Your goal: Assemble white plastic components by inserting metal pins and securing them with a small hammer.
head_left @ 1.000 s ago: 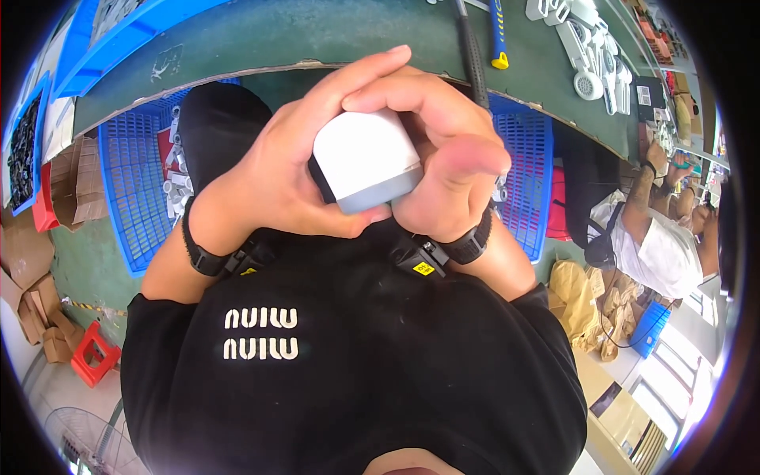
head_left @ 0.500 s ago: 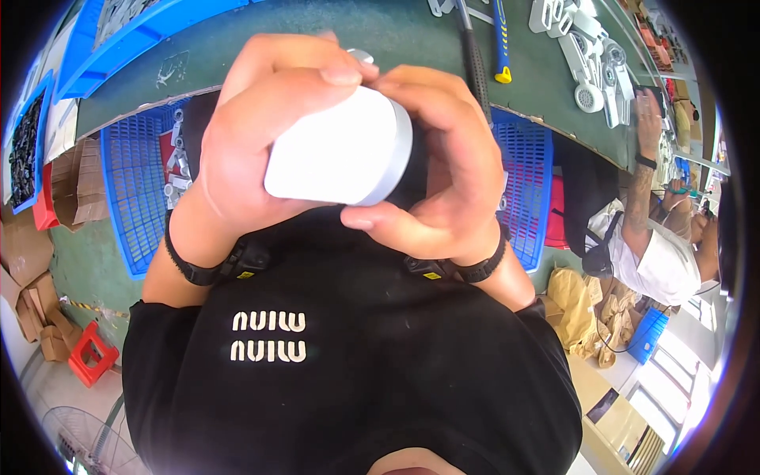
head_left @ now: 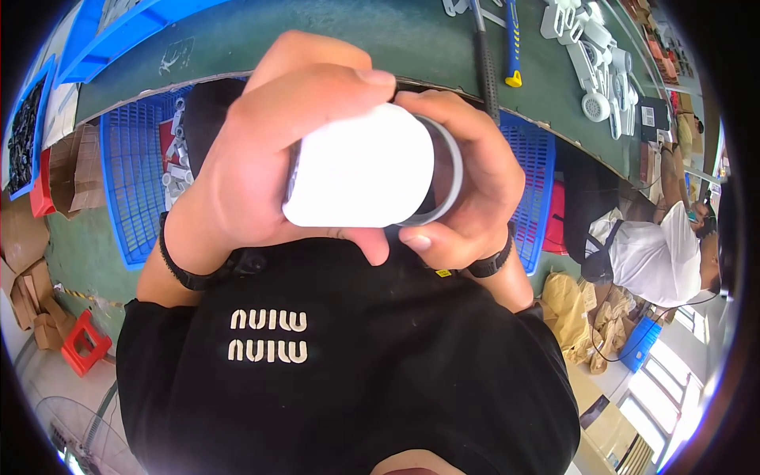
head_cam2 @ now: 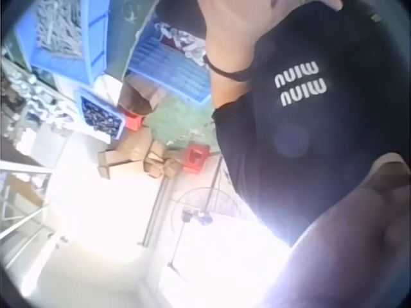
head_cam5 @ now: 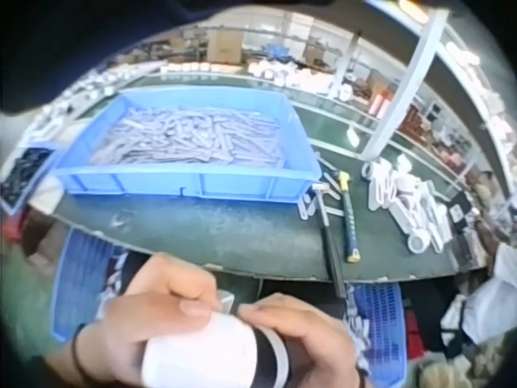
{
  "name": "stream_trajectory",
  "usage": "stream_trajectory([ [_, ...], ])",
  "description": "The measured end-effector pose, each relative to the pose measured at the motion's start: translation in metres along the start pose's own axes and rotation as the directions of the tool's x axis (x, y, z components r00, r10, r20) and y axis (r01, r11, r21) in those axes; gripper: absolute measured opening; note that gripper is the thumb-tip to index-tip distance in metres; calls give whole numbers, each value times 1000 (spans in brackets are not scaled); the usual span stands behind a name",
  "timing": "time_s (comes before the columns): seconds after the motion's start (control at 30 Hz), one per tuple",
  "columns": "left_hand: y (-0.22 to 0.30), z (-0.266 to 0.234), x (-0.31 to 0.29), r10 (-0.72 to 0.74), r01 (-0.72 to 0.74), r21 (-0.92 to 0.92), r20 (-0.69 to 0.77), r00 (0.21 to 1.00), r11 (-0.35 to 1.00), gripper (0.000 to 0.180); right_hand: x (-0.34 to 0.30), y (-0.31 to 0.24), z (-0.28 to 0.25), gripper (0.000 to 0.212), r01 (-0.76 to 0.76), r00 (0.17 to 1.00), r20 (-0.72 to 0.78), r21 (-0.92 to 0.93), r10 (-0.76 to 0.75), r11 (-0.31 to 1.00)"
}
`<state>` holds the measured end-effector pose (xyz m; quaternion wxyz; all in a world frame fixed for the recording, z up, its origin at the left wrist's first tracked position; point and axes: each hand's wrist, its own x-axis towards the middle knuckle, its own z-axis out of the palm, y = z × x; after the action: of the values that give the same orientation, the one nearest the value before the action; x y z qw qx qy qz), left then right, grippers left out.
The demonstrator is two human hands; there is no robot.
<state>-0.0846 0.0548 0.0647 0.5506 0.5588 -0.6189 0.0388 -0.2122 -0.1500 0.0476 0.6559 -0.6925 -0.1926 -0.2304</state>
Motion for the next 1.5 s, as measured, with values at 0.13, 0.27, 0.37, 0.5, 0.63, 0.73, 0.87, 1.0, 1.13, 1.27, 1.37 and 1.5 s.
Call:
stream_trajectory([
  [0.13,4,-2,3,31,-29,26,-56,998,999,122,-2,-3,-3,84,-46,999,21,109,44,993],
  [0.27,0,-1,-1,38,-34,62,-65,997,998,124,-2,-5,-1,87,-87,996,5,195,87,977],
  [0.37,3,-2,0,32,-28,68,-59,998,997,125,-2,-13,1,88,-179,983,-7,228,186,957],
  [0.5,10,-2,2,39,-32,104,-72,997,994,124,-4,-15,4,91,-239,965,-40,279,260,930],
  [0.63,-10,3,-3,101,-103,-12,-101,990,995,122,-3,-9,2,92,-101,992,-60,193,115,976],
  [0.73,-5,1,2,95,-97,-24,-97,991,995,122,0,1,-5,92,4,1000,20,107,-6,994],
  [0.87,-11,10,2,169,-173,-26,-120,978,984,122,-1,-3,-5,92,-27,1000,16,68,26,997],
  [1.0,-9,13,1,144,-139,47,-123,982,989,123,2,5,-8,92,51,997,66,-4,-50,999],
  [1.13,12,3,6,85,-78,112,-63,994,991,121,4,3,-8,90,75,995,78,-83,-68,994],
  [1.27,13,2,4,40,-34,119,-45,998,992,117,3,2,-2,88,86,996,13,-115,-85,990],
  [1.37,16,4,1,19,-13,127,-49,999,992,114,8,-1,-5,87,143,989,76,-214,-129,966],
  [1.5,12,6,1,22,-15,116,-53,998,993,111,6,-4,-5,87,114,992,76,-234,-99,966],
])
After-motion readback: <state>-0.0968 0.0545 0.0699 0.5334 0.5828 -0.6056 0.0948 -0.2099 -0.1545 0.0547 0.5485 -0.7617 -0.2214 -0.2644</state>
